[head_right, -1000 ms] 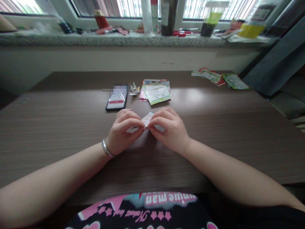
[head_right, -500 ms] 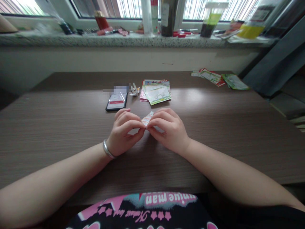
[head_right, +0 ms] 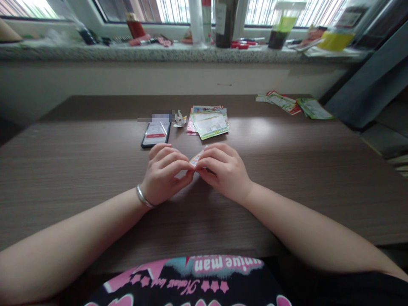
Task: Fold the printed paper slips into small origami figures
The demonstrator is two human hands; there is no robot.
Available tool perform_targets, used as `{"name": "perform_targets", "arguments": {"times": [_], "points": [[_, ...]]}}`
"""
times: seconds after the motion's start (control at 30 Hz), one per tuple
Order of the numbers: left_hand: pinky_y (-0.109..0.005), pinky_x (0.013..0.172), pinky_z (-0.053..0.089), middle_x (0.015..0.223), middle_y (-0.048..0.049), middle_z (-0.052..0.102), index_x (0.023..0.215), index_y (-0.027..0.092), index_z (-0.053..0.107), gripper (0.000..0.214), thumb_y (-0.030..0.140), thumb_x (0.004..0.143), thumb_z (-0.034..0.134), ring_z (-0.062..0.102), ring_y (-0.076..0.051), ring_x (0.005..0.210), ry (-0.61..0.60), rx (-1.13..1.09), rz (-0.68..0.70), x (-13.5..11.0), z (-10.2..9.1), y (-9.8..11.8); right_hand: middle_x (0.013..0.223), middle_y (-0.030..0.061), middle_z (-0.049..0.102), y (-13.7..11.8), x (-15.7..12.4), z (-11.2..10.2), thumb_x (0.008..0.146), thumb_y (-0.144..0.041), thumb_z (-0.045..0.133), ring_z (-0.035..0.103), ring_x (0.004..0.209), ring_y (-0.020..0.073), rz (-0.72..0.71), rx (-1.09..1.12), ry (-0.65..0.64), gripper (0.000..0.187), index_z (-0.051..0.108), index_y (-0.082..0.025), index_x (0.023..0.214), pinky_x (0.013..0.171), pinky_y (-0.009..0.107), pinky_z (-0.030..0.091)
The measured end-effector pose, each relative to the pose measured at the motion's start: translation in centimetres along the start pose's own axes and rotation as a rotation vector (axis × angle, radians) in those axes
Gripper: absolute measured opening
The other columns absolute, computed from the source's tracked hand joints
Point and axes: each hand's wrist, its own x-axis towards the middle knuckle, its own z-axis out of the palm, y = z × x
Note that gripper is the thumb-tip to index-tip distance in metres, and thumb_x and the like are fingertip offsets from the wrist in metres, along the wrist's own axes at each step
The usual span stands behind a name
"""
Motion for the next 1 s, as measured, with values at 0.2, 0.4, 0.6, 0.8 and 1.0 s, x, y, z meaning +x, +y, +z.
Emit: {"name": "perform_targets", "arguments": {"times": [0.2,0.4,0.6,0.8,1.0], "points": [[-0.036,0.079,0.041,0.074,0.0049,0.068,0.074,0.025,0.060,0.008,0.018,0.077,0.063,0.056,-0.014,0.070,0.000,-0.011,-0.002,0.1,0.1,0.0,0.088,0.0009,0.069,-0.1,0.3,0.2,0.079,-0.015,0.064,0.060,0.098,0.0206,-0.038,-0.065,0.018,0.012,0.063,-0.026,0.082,0.088,0.038,0.050],[-0.035,0.078,0.041,0.073,0.0054,0.069,0.072,0.025,0.061,0.009,0.018,0.076,0.064,0.057,-0.013,0.068,0.013,-0.048,-0.025,0.1,0.2,0.1,0.084,0.0003,0.068,0.2,0.3,0.4,0.077,-0.014,0.063,0.060,0.098,0.0203,-0.031,-0.064,0.022,0.013,0.062,-0.026,0.079,0.086,0.037,0.050],[-0.035,0.079,0.041,0.071,0.0060,0.069,0.070,0.024,0.061,0.010,0.018,0.076,0.065,0.057,-0.013,0.067,-0.003,-0.046,-0.020,0.2,0.1,0.2,0.083,0.0011,0.068,1.3,0.0,0.6,0.077,-0.014,0.063,0.060,0.095,0.0203,-0.070,-0.131,-0.006,0.010,0.062,-0.024,0.078,0.085,0.036,0.050],[-0.035,0.078,0.040,0.070,0.0059,0.069,0.068,0.023,0.063,0.010,0.017,0.077,0.065,0.057,-0.012,0.067,-0.011,-0.032,-0.019,0.2,0.0,0.3,0.082,0.0011,0.067,1.6,-0.1,0.7,0.078,-0.015,0.062,0.060,0.093,0.0195,-0.070,-0.161,-0.010,0.008,0.062,-0.023,0.078,0.084,0.034,0.049],[-0.034,0.079,0.040,0.070,0.0061,0.069,0.069,0.023,0.063,0.010,0.017,0.076,0.066,0.056,-0.012,0.068,-0.010,-0.042,-0.022,0.2,-0.1,0.3,0.085,0.0012,0.067,1.7,-0.1,0.4,0.081,-0.017,0.062,0.059,0.093,0.0189,-0.111,-0.219,-0.050,0.005,0.063,-0.022,0.080,0.085,0.033,0.048]]}}
